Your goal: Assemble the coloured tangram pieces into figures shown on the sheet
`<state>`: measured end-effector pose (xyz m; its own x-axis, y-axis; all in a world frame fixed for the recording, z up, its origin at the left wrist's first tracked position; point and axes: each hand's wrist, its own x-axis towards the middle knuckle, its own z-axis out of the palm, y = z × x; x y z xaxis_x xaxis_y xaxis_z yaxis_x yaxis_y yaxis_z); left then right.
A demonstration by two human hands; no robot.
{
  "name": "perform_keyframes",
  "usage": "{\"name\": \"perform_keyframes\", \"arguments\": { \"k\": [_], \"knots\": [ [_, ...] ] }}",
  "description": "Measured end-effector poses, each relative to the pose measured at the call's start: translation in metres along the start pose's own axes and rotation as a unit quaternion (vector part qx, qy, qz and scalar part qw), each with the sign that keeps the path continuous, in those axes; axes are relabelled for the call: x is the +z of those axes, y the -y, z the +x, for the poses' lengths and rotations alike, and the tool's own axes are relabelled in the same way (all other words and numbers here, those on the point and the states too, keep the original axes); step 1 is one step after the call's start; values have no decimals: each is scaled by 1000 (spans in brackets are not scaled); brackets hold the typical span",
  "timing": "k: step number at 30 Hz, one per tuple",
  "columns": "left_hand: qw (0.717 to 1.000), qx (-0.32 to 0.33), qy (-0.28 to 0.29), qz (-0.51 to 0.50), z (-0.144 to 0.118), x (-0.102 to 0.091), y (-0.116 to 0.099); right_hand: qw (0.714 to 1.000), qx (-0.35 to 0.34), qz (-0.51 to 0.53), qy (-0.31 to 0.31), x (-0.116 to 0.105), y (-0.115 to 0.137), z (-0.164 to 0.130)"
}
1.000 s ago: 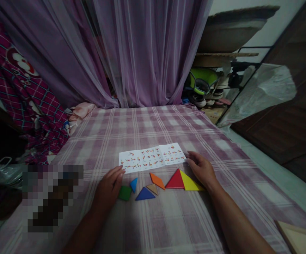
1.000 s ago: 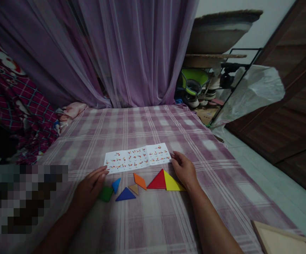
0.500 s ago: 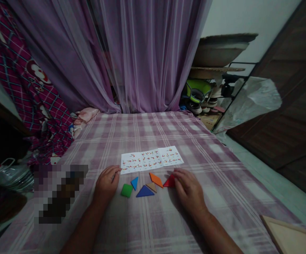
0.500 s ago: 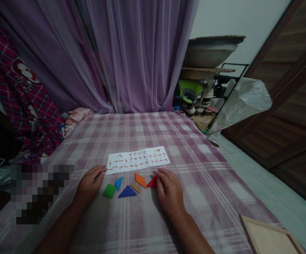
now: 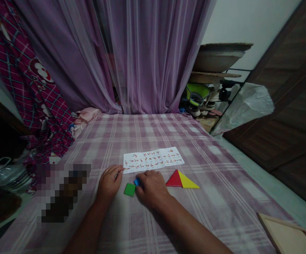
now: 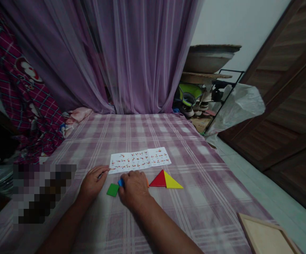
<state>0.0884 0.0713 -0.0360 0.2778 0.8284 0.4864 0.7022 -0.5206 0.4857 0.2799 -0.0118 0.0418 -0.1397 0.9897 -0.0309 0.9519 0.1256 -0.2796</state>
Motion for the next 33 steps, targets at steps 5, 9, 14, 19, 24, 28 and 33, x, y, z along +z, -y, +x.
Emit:
{"name": "perform_keyframes", "arguments": {
  "k": [5, 9, 14, 19, 24, 28, 33],
  "knots": [
    [1000, 6, -4, 2, 0, 0, 0, 998, 14, -33, 50, -5, 12, 15],
    [1000, 0, 0, 2, 0, -1, -2, 998, 21, -36, 54, -1, 14, 21],
    [1000, -4, -1, -1, 0, -1, -2, 1000, 7, -24, 19, 5, 8, 17],
    [1000, -1, 0, 2, 1, -1, -2, 1000, -1, -20, 3, 9, 6, 14],
    [1000, -3, 7, 4, 2, -3, -3, 1000, -10, -14, -13, 5, 7, 10],
    [1000, -9, 17, 6, 4, -4, 0, 999, 6, 15, -48, -4, -12, -2],
    [1000, -3, 12, 8, 2, -3, 1, 987, 78, 47, -128, -8, -79, -31]
  ]
}}
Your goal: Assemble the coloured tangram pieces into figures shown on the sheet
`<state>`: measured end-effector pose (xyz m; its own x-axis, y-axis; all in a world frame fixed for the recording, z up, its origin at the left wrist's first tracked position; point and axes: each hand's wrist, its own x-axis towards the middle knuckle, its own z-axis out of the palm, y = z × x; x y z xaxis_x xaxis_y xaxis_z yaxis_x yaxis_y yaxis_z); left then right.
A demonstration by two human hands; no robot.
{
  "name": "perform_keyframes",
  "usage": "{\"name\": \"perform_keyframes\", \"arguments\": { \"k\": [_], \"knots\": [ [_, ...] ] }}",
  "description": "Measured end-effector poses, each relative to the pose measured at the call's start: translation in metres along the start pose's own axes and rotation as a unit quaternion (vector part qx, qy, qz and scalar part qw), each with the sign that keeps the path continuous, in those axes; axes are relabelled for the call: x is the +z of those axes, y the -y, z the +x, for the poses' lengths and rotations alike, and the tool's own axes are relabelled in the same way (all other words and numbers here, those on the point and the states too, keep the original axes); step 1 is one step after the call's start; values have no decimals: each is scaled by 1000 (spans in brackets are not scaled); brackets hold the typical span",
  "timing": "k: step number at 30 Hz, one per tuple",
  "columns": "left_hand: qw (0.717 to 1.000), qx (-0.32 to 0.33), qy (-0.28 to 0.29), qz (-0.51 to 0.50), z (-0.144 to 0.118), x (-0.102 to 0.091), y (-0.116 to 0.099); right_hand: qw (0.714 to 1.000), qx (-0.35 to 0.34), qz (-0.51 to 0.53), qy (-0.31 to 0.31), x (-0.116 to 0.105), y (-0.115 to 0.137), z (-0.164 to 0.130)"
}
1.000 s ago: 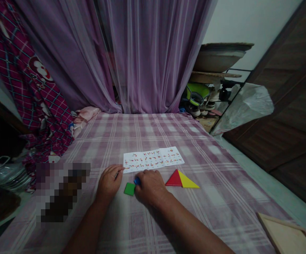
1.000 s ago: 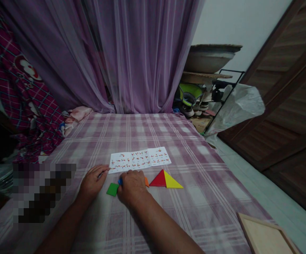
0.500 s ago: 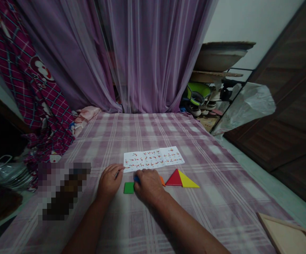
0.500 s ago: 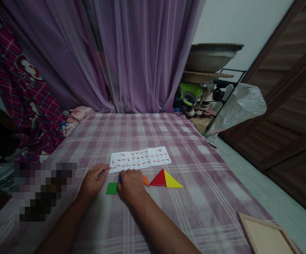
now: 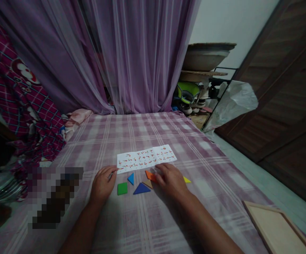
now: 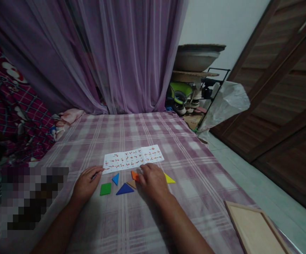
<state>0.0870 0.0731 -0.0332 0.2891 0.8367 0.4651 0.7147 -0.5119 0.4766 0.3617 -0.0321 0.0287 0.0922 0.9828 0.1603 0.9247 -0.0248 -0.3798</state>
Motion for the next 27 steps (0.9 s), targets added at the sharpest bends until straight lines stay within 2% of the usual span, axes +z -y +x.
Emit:
{"name": "perform_keyframes", "arguments": {
  "k": [4, 6, 8, 10, 16, 20, 27],
  "knots": [
    [1000, 8, 0, 13, -1, 0, -2, 999, 24, -20, -44, 0, -59, -20],
    [1000, 17, -1, 23, -2, -1, -4, 998, 30, -17, -53, 4, -76, -30],
    [999, 38, 1, 29, -5, -1, -10, 998, 20, -11, -58, 10, -82, -39],
    [996, 78, 22, 32, -10, 2, -21, 998, 1, -4, -64, 17, -81, -44],
    [966, 209, 137, 60, -30, 16, -69, 994, -60, 29, -89, 37, -61, -46],
    [957, 221, 170, 75, -34, 19, -81, 986, -111, 67, -101, 46, -48, -46],
    [956, 229, 159, 91, -36, 18, -85, 977, -167, 109, -73, 50, -16, -49]
  ]
}}
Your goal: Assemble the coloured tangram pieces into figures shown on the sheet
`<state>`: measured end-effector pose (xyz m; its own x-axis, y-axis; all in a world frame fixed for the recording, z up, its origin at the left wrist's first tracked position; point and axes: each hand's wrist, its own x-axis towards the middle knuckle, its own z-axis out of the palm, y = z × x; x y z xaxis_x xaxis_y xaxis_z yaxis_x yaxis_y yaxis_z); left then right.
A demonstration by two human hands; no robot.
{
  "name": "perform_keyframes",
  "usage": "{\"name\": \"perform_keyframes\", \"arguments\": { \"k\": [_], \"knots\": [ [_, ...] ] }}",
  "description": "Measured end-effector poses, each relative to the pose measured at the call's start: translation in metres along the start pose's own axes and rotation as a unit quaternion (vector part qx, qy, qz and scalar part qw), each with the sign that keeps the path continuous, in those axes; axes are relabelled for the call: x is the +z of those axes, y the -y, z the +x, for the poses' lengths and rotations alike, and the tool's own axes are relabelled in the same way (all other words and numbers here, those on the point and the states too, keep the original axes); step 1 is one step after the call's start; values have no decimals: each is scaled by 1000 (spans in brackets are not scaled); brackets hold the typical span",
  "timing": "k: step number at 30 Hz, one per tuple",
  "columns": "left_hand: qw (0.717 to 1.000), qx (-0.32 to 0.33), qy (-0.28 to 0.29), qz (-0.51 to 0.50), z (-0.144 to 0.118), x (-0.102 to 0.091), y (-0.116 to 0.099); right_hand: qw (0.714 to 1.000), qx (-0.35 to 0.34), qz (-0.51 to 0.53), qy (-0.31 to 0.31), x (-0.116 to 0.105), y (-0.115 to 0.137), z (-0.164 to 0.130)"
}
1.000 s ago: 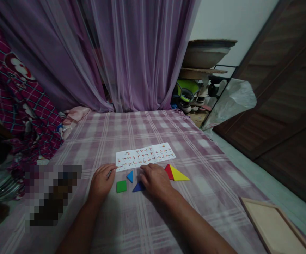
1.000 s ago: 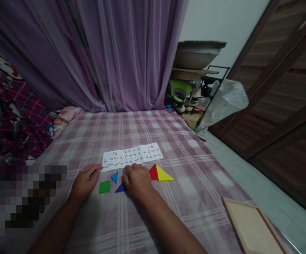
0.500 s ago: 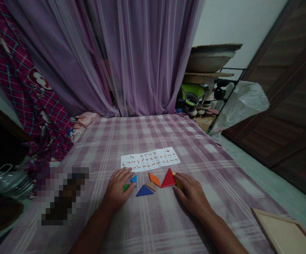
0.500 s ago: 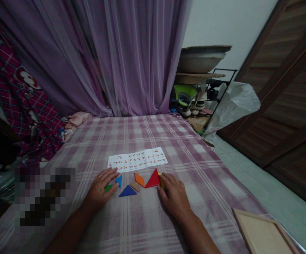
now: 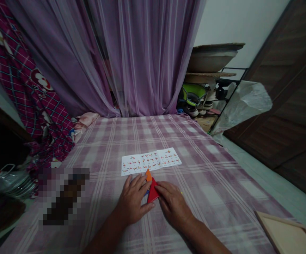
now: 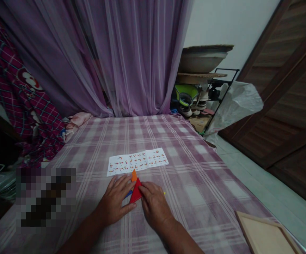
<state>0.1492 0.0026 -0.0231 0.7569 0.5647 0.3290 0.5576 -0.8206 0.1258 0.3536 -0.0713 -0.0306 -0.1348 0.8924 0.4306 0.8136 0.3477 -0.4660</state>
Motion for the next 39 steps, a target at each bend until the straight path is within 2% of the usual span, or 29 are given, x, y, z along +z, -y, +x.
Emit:
{"name": "perform_keyframes", "arguments": {
  "k": [5, 9, 12, 18, 22, 31, 39],
  "knots": [
    [1000, 13, 17, 3, 4, -3, -4, 999, -13, 19, 38, -5, 12, 0],
    [1000, 15, 26, 1, 5, -3, -3, 999, 30, -15, 30, -19, 3, -7],
    [1000, 15, 24, 4, 4, -3, -4, 996, 62, -34, 51, -32, -4, -16],
    [1000, 11, 14, -1, 1, -4, -5, 993, 92, -46, 64, -46, 3, -26],
    [1000, 3, 15, 15, -5, -4, -5, 992, 104, -45, 64, -46, 9, -26],
    [998, 4, -5, 55, -26, -9, -4, 994, 84, -54, 35, -34, 12, -24],
    [996, 4, -28, 83, -36, -7, -6, 996, 32, -81, 12, -25, 1, -27]
  ]
}}
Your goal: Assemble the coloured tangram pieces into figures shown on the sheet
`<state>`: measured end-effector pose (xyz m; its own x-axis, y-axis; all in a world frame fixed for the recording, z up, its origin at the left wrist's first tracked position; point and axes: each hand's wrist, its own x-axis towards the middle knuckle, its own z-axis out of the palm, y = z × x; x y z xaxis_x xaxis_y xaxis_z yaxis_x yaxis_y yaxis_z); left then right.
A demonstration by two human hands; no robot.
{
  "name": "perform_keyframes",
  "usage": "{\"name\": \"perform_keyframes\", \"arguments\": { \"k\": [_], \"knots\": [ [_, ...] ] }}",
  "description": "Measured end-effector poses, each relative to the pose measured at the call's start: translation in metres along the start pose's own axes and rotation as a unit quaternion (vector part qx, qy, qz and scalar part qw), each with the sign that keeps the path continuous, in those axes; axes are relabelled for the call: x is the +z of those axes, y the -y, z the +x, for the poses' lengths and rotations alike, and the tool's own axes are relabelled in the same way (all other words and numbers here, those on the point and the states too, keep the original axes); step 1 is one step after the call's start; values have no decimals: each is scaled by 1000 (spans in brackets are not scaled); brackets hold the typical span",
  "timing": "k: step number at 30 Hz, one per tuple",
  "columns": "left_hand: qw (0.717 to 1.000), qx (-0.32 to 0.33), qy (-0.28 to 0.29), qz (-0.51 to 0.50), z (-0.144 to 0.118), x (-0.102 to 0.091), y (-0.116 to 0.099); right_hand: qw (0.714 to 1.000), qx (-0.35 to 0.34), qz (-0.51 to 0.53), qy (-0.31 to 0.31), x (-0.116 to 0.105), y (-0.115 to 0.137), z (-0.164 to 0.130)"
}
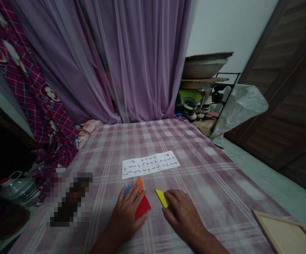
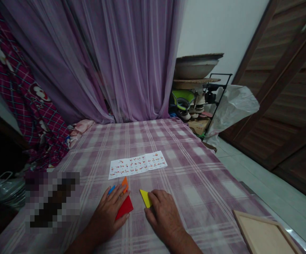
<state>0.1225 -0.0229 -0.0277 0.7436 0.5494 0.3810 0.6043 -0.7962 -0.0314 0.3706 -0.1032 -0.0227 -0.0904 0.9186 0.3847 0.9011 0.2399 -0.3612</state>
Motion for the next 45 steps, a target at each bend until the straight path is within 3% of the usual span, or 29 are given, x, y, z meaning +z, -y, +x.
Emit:
{"name": "perform_keyframes", "arguments": {
  "k": [6, 13, 28, 37, 45],
  "knots": [
    [1000, -8, -7, 2, -2, 2, -1, 999, -27, -13, -25, 7, -6, -2],
    [1000, -21, 18, -9, -1, -4, -3, 999, -27, -13, -18, 3, -3, -1],
    [1000, -19, 17, 0, -1, -5, -3, 997, -52, 5, -53, 0, -5, -2],
    [1000, -16, 4, -1, -1, -3, -4, 997, 47, 13, -59, 5, -17, -5],
    [1000, -11, -10, -4, 0, 0, -2, 997, 54, 1, -61, -2, -21, -14]
  ]
}}
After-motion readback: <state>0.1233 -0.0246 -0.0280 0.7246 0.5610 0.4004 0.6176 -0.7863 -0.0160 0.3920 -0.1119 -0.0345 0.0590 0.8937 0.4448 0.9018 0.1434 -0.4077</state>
